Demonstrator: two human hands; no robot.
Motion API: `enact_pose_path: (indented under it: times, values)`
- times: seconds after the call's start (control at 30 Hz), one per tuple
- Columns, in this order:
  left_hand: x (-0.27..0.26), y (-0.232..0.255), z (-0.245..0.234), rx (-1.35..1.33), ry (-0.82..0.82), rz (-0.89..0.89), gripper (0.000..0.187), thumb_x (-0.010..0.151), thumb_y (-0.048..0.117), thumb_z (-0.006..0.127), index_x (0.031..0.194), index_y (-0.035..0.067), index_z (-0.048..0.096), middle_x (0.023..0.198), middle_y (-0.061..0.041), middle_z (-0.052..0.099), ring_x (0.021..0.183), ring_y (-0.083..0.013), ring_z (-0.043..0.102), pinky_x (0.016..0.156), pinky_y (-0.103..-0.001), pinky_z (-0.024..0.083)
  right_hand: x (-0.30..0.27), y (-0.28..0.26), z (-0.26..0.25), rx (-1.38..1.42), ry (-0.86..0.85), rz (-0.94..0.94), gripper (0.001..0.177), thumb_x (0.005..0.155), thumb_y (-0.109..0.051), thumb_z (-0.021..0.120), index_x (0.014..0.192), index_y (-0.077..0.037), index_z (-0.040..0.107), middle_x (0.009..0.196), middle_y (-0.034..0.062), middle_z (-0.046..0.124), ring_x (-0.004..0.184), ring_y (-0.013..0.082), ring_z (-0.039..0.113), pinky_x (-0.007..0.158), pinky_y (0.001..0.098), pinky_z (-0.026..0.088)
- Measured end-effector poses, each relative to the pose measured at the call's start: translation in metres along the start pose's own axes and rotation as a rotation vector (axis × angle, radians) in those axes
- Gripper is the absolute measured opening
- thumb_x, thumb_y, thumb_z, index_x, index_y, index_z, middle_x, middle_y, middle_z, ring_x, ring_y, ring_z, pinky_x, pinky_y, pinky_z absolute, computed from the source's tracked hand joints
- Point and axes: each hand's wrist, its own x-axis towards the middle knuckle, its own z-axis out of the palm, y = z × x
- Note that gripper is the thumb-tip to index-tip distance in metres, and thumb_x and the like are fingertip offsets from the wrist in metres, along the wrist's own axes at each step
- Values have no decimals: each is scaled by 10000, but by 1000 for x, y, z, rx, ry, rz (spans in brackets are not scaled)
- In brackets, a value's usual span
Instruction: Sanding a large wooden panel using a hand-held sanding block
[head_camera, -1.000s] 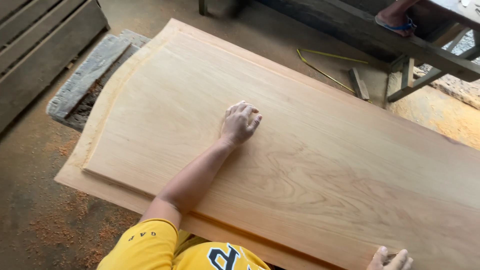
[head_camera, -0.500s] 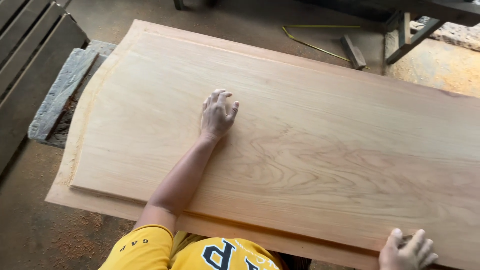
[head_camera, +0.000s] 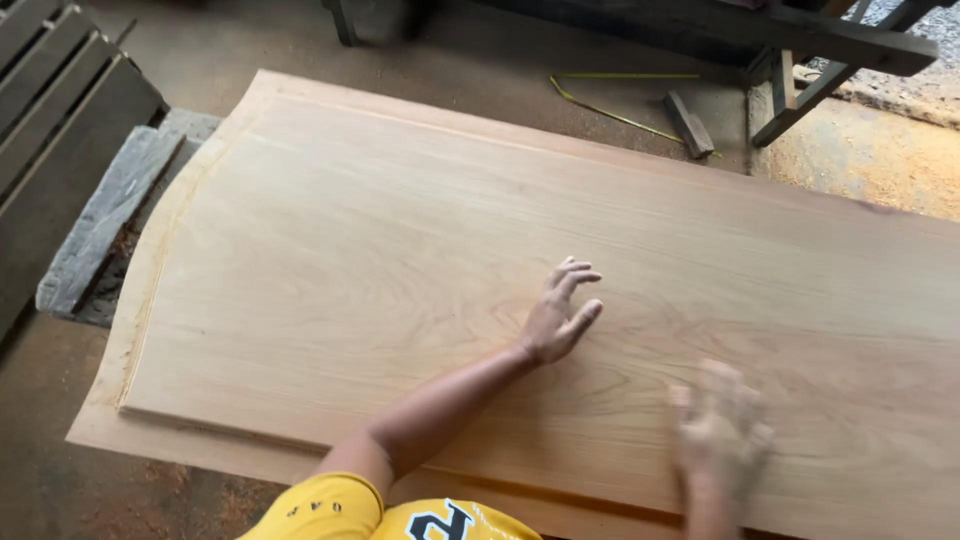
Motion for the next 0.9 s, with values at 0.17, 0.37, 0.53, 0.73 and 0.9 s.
enact_pose_path:
  times: [0.17, 0.37, 0.53, 0.73, 0.9]
  values:
    - [15, -13, -2, -179, 189, -95, 404, 1043, 411, 488, 1298, 116, 594, 1373, -148, 581, 1428, -321, 465, 1211, -443, 328, 45, 61, 15, 288, -168, 630, 804, 983, -595, 297, 1634, -123, 314, 1691, 175, 236, 1532, 422, 151, 1125, 719, 63]
    - [15, -3, -5, -205, 188, -77, 415, 1054, 398, 484, 1343, 114, 570, 1400, -171, 527, 1461, -384, 401, 1226, -493, 290, 85, -86, 13, -34, 45, 50, 446, 1022, -550, 403, 1319, -217, 404, 1385, 70, 405, 1245, 330, 365, 945, 534, 292]
    - [14, -6, -9, -225, 227, -82, 421, 1072, 384, 477, 1377, 105, 557, 1394, -176, 499, 1444, -404, 408, 1229, -501, 279, 145, -112, 2, 300, -332, -43, 701, 1028, -564, 314, 1661, -275, 231, 1745, 35, 172, 1605, 324, 79, 1256, 625, 52]
    - [15, -4, -6, -247, 216, -71, 406, 1072, 364, 473, 1371, 101, 554, 1385, -179, 488, 1442, -414, 401, 1226, -514, 273, 176, -60, 52, 352, -143, 368, 789, 990, -666, 328, 1671, -285, 208, 1734, 61, 168, 1590, 333, 117, 1224, 715, 49]
    - [11, -2, -5, -186, 161, -80, 402, 1059, 367, 487, 1363, 114, 563, 1377, -171, 495, 1449, -416, 397, 1227, -508, 282, 139, -152, -17, 401, -507, -158, 789, 980, -703, 306, 1656, -329, 146, 1751, -5, 89, 1610, 304, 35, 1260, 638, 24]
